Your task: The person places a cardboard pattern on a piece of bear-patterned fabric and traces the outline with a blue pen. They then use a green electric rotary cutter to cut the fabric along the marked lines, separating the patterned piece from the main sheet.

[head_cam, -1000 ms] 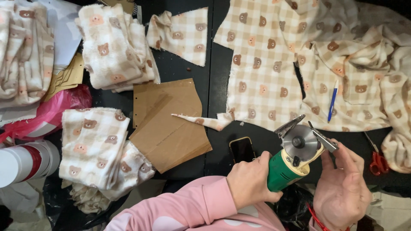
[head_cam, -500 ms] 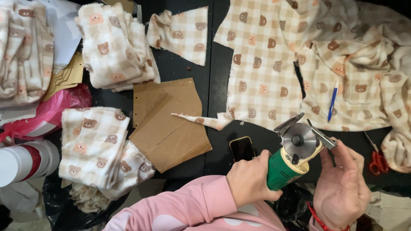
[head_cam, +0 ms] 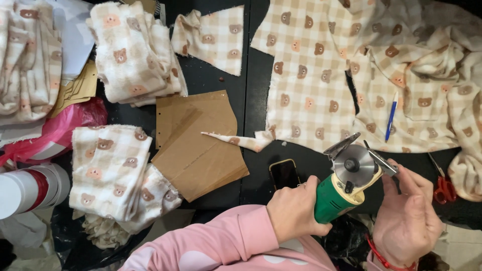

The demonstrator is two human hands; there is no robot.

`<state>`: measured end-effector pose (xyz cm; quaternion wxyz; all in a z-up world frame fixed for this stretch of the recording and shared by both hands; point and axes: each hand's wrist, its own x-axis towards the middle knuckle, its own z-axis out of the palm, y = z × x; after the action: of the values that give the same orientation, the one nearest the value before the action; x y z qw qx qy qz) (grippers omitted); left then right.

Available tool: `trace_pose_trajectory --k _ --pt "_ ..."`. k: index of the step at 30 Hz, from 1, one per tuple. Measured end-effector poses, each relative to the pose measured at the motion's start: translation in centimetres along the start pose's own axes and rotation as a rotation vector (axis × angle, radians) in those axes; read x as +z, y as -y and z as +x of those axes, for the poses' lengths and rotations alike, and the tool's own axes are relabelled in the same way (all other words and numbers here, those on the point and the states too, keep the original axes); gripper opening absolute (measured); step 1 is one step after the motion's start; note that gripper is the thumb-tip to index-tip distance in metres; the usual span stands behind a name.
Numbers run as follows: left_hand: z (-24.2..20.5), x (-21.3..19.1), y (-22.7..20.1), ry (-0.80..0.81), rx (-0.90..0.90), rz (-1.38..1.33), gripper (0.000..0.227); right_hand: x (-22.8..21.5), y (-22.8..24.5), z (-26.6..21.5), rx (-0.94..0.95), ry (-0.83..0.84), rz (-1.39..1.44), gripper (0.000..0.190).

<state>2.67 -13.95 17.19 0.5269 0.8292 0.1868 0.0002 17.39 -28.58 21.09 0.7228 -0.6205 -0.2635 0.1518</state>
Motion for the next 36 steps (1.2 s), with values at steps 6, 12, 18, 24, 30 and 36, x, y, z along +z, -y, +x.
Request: trace_pose_trajectory --k 6,12,18,24,30,36 --pt "0.1 -0.2 -0.1 0.029 -0.048 0.026 0.076 0.2 -0.3 -0.2 0.005 0.027 0.038 0.043" --pt "0.1 -0.2 0.0 0.023 -0.040 0.024 0.078 0.7 -0.1 0.0 0.017 0.016 0.039 0.045" --pt "0.1 -0.2 0.0 0.013 -0.038 0.011 0.078 0.0 -0.3 0.0 0.031 0.018 0.035 0.043" --pt "0.0 -0.2 -0.1 0.021 -0.048 0.011 0.076 -0.5 -0.4 0.1 0.062 0.018 0.061 0.043" --pt "0.0 0.0 0.0 0.016 -0.040 0.008 0.075 -0.6 -0.4 0.0 0.078 0.010 0.066 0.042" --pt "-0.1 0.2 0.0 -0.012 -0.030 0.037 0.076 -0.3 -0.3 -0.1 0.050 0.034 0.030 0.041"
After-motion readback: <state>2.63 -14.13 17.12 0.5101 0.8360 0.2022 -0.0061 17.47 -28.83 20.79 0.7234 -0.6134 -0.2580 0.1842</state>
